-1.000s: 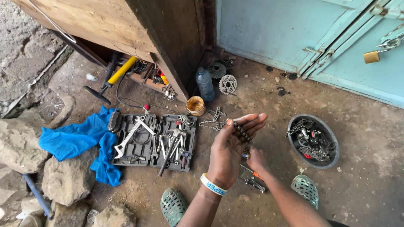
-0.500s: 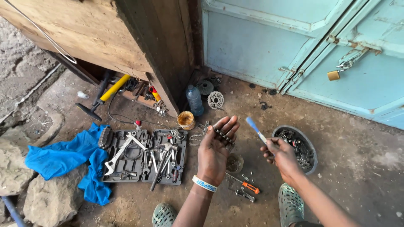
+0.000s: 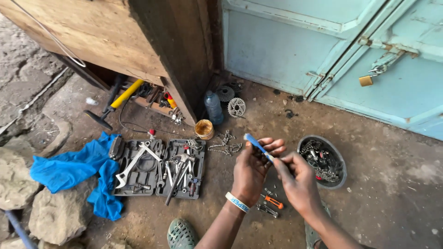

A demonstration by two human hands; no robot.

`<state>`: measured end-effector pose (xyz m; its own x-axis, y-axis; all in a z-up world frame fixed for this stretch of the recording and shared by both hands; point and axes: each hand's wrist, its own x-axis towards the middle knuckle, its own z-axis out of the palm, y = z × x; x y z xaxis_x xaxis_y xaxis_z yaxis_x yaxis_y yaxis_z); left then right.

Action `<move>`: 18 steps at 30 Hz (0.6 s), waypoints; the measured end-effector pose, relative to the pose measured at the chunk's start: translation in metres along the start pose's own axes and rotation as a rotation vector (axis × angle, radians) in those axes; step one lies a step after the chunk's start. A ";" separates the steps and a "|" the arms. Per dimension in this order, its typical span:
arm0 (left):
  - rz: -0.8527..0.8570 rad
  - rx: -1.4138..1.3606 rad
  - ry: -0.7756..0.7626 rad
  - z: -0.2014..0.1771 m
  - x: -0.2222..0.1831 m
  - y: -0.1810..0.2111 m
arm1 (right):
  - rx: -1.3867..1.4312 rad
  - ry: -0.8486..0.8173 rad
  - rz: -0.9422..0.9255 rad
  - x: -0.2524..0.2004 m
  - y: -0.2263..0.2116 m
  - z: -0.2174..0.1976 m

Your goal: Cleaning a bicycle chain using a toothbrush and cleaning solution in a workshop.

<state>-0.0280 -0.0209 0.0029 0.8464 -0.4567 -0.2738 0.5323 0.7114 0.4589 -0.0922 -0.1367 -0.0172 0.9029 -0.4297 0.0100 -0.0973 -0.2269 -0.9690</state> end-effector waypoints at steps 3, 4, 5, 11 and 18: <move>0.028 -0.067 -0.016 -0.010 0.010 0.005 | -0.055 -0.035 -0.013 -0.008 0.006 -0.012; 0.031 -0.058 -0.014 -0.010 0.012 0.008 | -0.046 -0.036 -0.013 -0.009 0.016 -0.018; 0.043 -0.065 0.011 -0.011 0.014 0.011 | -0.027 -0.023 0.017 -0.010 0.027 -0.024; -0.021 -0.091 -0.007 -0.002 0.015 0.000 | -0.042 0.003 -0.070 -0.010 0.009 -0.020; -0.035 -0.091 0.022 -0.003 0.013 -0.004 | -0.064 0.055 -0.137 -0.011 0.021 -0.021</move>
<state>-0.0190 -0.0283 -0.0057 0.8268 -0.4711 -0.3073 0.5599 0.7413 0.3700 -0.1133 -0.1554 -0.0326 0.8854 -0.4378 0.1562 -0.0029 -0.3413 -0.9400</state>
